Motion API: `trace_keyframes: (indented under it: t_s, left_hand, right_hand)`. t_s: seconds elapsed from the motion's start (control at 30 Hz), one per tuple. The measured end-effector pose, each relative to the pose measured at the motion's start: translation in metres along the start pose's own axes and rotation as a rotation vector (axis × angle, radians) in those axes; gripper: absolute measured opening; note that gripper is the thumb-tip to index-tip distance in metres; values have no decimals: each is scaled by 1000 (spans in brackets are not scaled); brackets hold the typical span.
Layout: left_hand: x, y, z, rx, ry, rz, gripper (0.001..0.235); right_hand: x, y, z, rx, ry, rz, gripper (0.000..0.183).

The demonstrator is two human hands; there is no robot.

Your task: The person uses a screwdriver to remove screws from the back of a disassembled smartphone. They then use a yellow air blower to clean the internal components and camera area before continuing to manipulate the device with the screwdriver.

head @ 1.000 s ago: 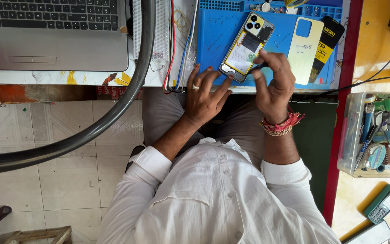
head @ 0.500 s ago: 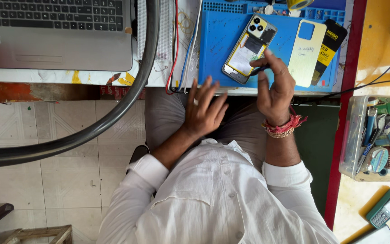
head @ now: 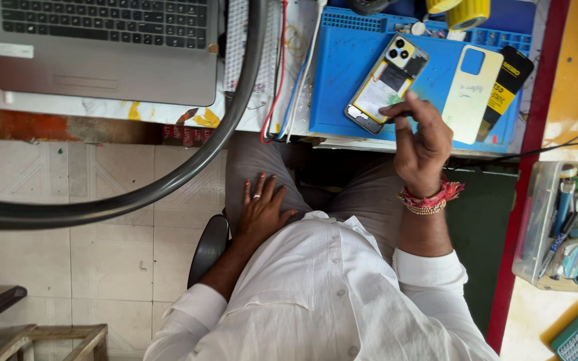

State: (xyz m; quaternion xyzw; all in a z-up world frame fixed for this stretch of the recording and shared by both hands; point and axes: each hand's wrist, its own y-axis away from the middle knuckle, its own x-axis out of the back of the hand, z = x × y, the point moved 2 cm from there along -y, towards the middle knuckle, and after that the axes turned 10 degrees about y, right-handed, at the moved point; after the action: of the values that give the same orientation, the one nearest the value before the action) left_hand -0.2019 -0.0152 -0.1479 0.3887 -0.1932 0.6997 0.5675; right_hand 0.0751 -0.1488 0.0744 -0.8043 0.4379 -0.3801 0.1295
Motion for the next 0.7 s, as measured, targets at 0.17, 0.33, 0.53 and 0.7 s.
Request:
trace_keyframes:
  t_s: [0.17, 0.33, 0.53, 0.7]
  left_hand:
    - [3, -5, 6, -1, 14, 90, 68]
    - [7, -4, 9, 18, 22, 88, 67]
    - [12, -6, 11, 25, 9, 94, 65]
    - [4, -8, 6, 22, 24, 84, 66]
  right_hand:
    - [3, -2, -3, 84, 229, 22, 47]
    - [2, 7, -4, 43, 162, 18, 48]
    - [2, 1, -4, 67, 175, 47, 43]
    - [3, 6, -1, 131, 329, 39, 56]
